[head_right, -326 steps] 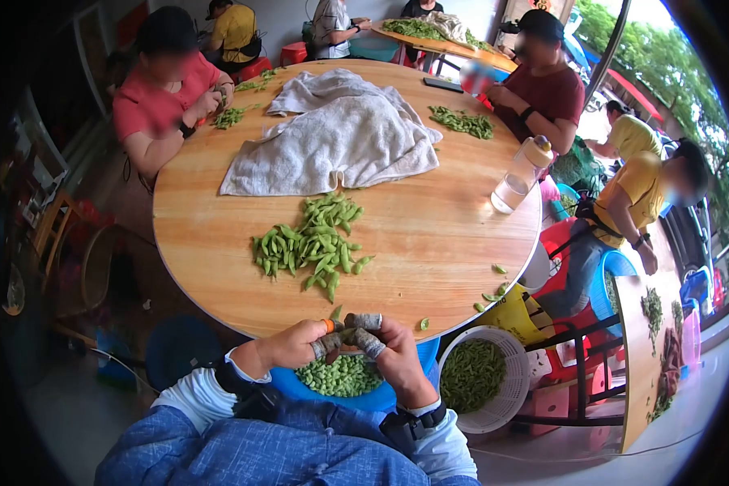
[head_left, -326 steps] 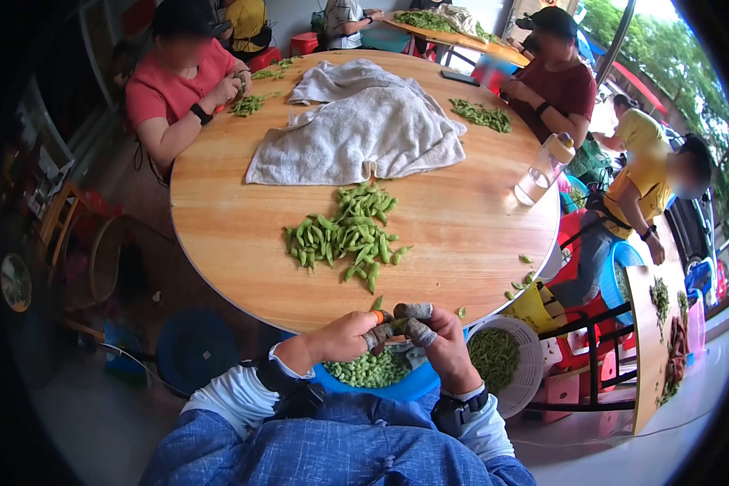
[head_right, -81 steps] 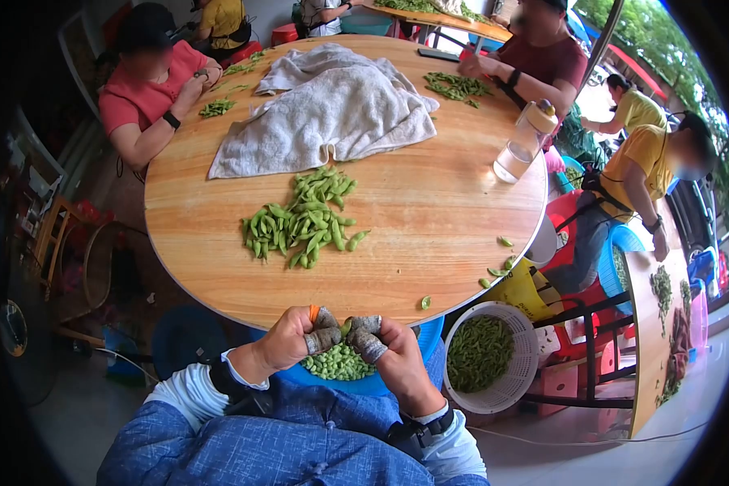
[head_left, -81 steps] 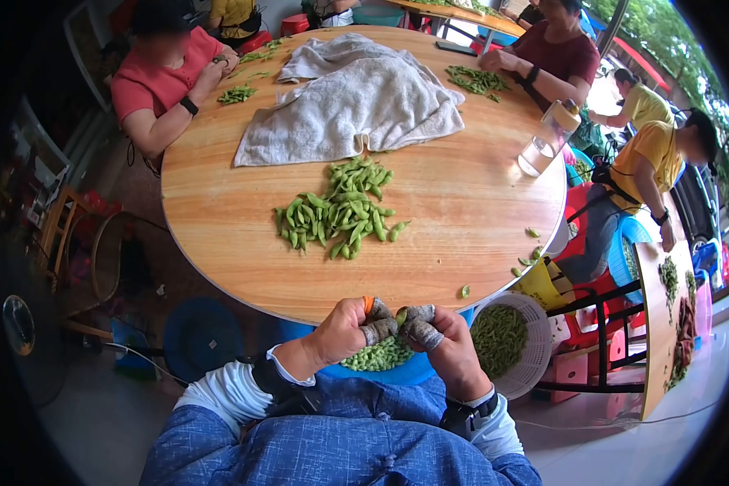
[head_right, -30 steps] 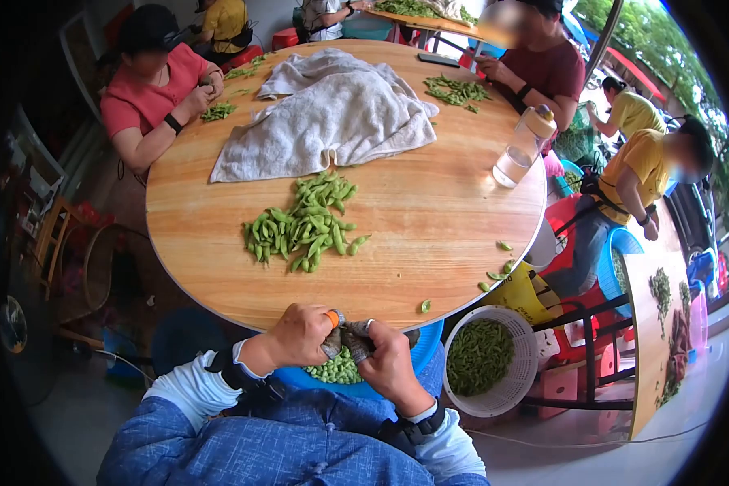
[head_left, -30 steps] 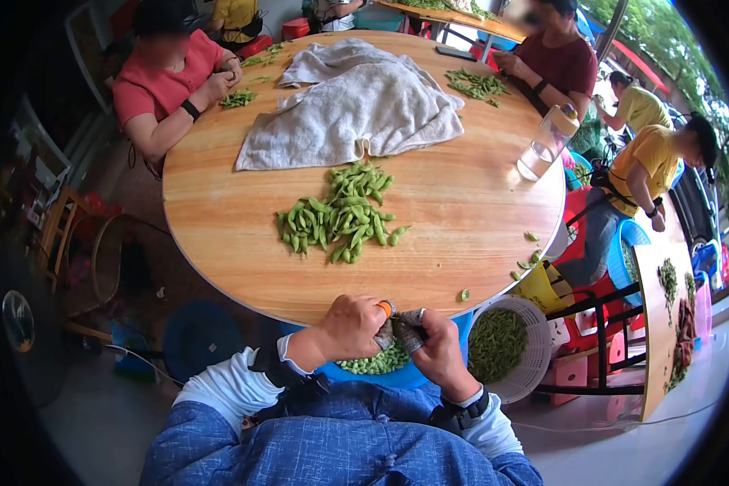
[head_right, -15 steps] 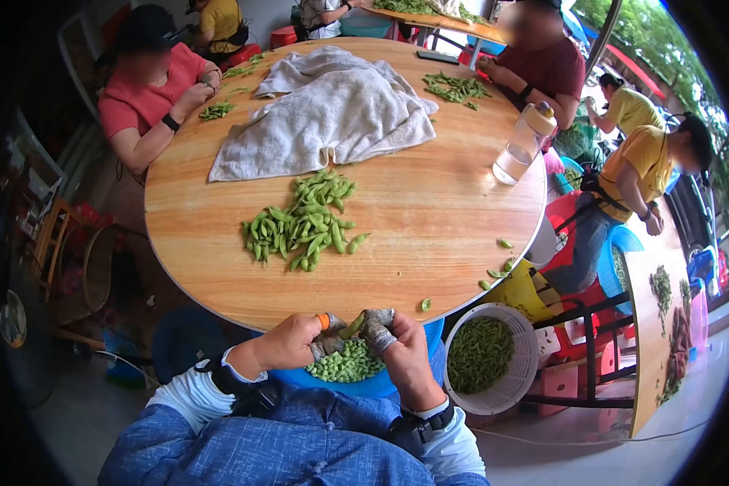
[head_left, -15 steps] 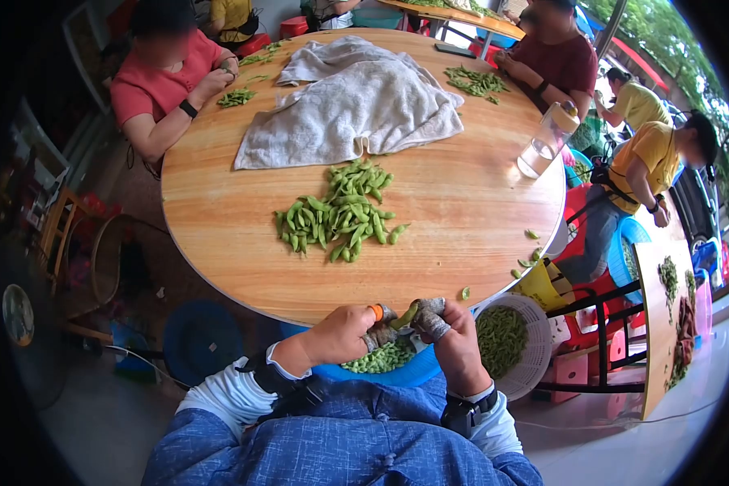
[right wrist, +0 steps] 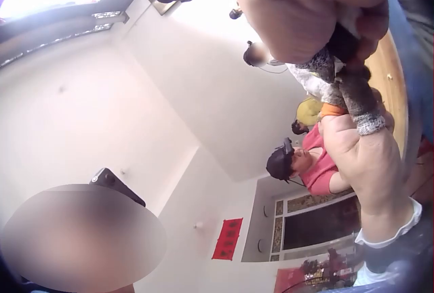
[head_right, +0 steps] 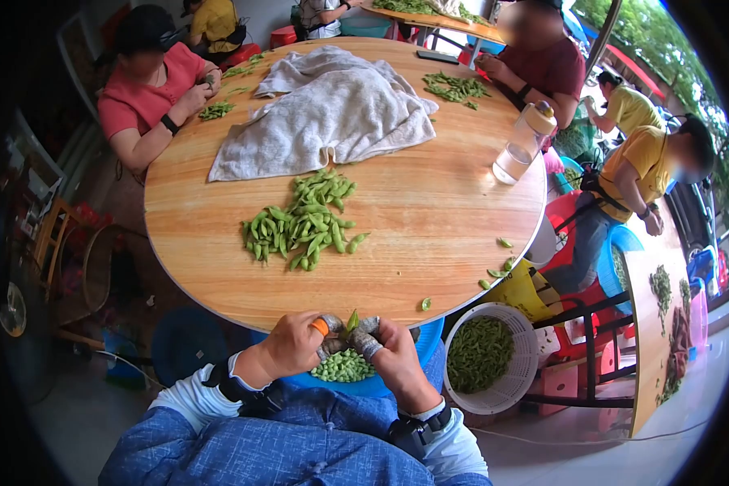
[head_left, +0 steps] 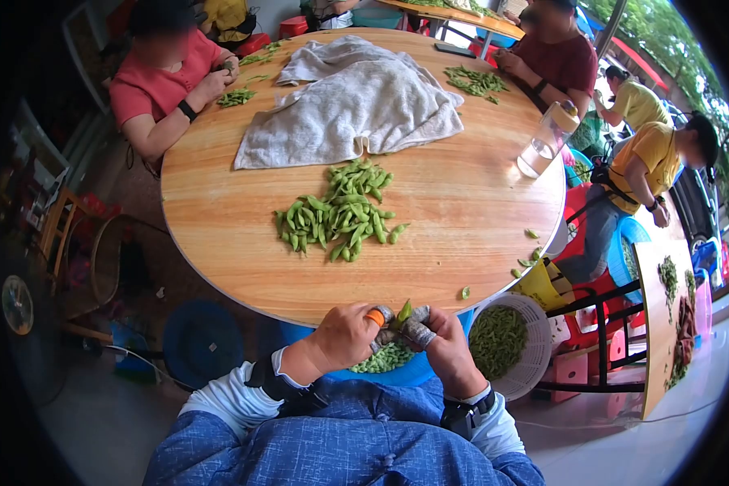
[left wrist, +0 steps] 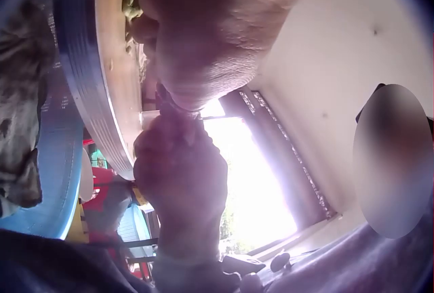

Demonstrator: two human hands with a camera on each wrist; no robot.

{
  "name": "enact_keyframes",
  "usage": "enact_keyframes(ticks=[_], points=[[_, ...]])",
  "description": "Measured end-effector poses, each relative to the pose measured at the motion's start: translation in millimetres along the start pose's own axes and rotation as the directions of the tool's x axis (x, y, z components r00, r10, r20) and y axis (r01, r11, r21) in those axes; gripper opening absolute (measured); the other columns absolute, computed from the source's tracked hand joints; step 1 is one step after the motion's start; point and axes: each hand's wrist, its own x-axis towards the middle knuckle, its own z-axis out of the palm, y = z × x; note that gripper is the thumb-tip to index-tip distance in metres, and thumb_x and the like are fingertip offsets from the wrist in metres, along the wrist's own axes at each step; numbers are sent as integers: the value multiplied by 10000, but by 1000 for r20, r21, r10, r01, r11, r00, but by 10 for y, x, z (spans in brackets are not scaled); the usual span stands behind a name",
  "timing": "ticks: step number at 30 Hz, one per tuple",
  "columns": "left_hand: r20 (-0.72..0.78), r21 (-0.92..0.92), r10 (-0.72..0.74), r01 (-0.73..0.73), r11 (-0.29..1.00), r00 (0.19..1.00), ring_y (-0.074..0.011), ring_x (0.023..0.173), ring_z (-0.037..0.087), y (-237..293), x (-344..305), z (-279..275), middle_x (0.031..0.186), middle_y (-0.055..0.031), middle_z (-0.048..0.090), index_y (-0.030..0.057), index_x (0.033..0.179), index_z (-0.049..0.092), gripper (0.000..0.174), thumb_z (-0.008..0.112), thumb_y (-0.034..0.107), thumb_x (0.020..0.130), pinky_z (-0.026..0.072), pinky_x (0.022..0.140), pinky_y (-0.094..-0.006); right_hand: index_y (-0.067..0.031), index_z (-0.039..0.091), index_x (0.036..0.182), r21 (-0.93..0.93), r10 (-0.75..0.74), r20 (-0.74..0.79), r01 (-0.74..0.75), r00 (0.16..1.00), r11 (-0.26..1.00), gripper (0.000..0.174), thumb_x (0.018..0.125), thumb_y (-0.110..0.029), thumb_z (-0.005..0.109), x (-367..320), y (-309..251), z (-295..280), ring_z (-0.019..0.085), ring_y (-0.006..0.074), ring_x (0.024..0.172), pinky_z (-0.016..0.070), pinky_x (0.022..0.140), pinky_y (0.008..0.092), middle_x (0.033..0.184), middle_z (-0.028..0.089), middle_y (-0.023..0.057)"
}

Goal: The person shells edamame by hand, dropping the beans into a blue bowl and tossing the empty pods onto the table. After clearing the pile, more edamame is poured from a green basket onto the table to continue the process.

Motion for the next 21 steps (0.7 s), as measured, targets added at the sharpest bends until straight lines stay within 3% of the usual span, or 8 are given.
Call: enact_keyframes(ticks=[5, 8, 10, 14, 17, 21], points=[[-65, 176, 59, -47, 983, 996, -315, 717, 540, -41, -96, 186, 827, -168, 534, -38, 882, 531, 336, 543, 53, 559, 452, 614, -367, 13, 548, 858, 1, 1, -18, -1, 1000, 1000, 91, 781, -31, 527, 5, -14, 30, 484, 49, 685, 386, 614, 181, 776, 561, -9], [-31, 106, -24, 27, 994, 999, -308, 757, 538, -21, -56, 161, 850, -165, 534, -32, 933, 514, 394, 564, 74, 556, 449, 641, -364, 16, 548, 864, 95, -1, -37, 4, 999, 995, 97, 784, -34, 527, 22, 27, 30, 488, 52, 687, 389, 617, 184, 778, 562, -8], [-42, 96, 9, -5, 995, 999, -312, 767, 539, -34, -51, 142, 857, -165, 535, -28, 949, 505, 415, 573, 82, 555, 447, 652, -357, 16, 548, 869, 134, 8, -18, -6, 1000, 991, 101, 786, -37, 528, 28, 54, -8, 492, 55, 697, 390, 623, 185, 782, 562, -7], [-32, 157, 41, -35, 987, 999, -322, 798, 536, -64, -100, 174, 879, -167, 538, -17, 945, 507, 400, 579, 82, 564, 446, 669, -352, 11, 549, 877, 8, -13, 1, 13, 1000, 1000, 105, 788, -41, 530, 17, 35, 34, 490, 54, 710, 391, 636, 187, 787, 562, -11], [-72, -103, -20, 13, 995, 997, -329, 771, 542, -44, -111, 158, 843, -160, 552, -24, 922, 505, 349, 563, 57, 587, 443, 658, -354, 8, 549, 882, 23, -21, 34, 20, 999, 1000, 108, 791, -48, 533, 20, 68, 12, 492, 56, 718, 394, 649, 192, 792, 564, -11], [-84, -413, -145, 98, 905, 986, -289, 683, 548, -67, -113, 203, 739, -134, 552, -11, 882, 503, 221, 528, 45, 670, 431, 618, -324, 3, 549, 888, 96, -107, 68, 100, 992, 990, 114, 793, -60, 542, 38, 84, 51, 498, 60, 731, 399, 668, 196, 803, 571, -5]])
